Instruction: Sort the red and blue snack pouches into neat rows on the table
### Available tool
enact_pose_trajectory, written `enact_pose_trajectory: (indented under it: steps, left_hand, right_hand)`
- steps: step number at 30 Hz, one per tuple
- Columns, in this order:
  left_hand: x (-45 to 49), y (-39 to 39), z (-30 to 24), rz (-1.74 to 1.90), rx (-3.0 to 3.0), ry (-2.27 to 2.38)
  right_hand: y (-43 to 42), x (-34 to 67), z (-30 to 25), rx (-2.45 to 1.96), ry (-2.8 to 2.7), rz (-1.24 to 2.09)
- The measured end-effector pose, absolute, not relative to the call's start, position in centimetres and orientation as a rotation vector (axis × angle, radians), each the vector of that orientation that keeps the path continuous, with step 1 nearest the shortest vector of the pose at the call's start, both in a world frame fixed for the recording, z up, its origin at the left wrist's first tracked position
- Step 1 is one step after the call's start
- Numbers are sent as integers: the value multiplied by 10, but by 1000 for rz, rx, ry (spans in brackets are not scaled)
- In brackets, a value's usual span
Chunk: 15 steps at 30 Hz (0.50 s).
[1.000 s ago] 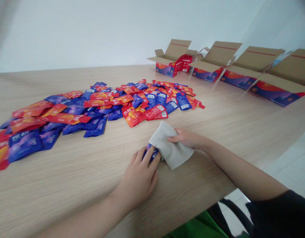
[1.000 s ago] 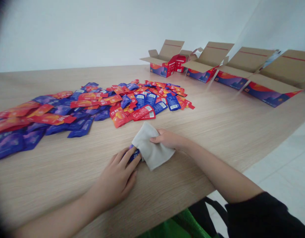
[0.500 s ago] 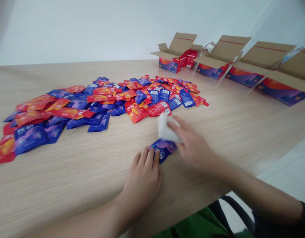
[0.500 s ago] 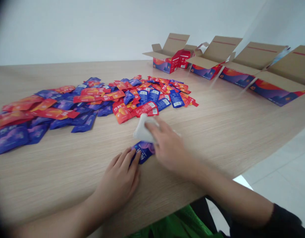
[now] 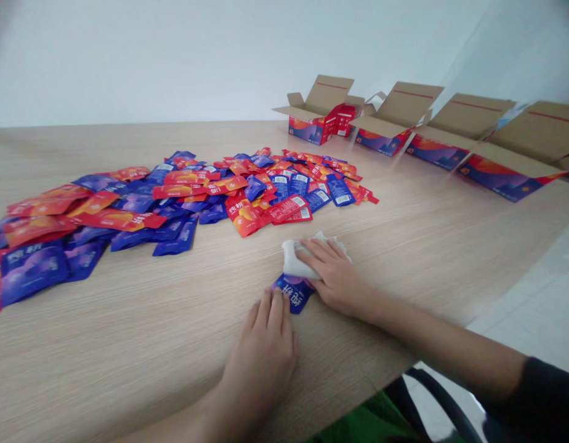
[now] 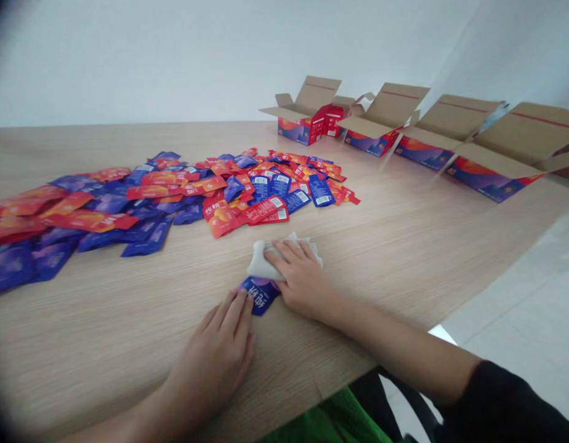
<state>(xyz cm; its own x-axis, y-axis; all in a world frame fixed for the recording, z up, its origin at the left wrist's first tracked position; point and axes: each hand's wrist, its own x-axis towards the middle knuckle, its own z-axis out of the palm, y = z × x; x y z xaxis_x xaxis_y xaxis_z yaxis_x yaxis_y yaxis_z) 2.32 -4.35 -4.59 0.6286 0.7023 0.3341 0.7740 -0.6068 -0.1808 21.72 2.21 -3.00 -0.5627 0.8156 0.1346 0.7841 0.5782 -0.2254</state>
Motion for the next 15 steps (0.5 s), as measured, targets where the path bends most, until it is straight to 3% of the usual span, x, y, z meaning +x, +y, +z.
enact_pose_trajectory:
  steps: [6,9,15]
  left_hand:
    - [18,-35,-45,-293,-2445,-1391]
    - [14,-27,-43,-313,-2462,-1396]
    - [-5,-10,-60,-345,-2439,-1140]
  right_hand:
    - [29,232,-26,-1079,-2608,415]
    - [57,255,-18,-1186,-2419,522]
    - [166,337,3,-1513,-2039,153]
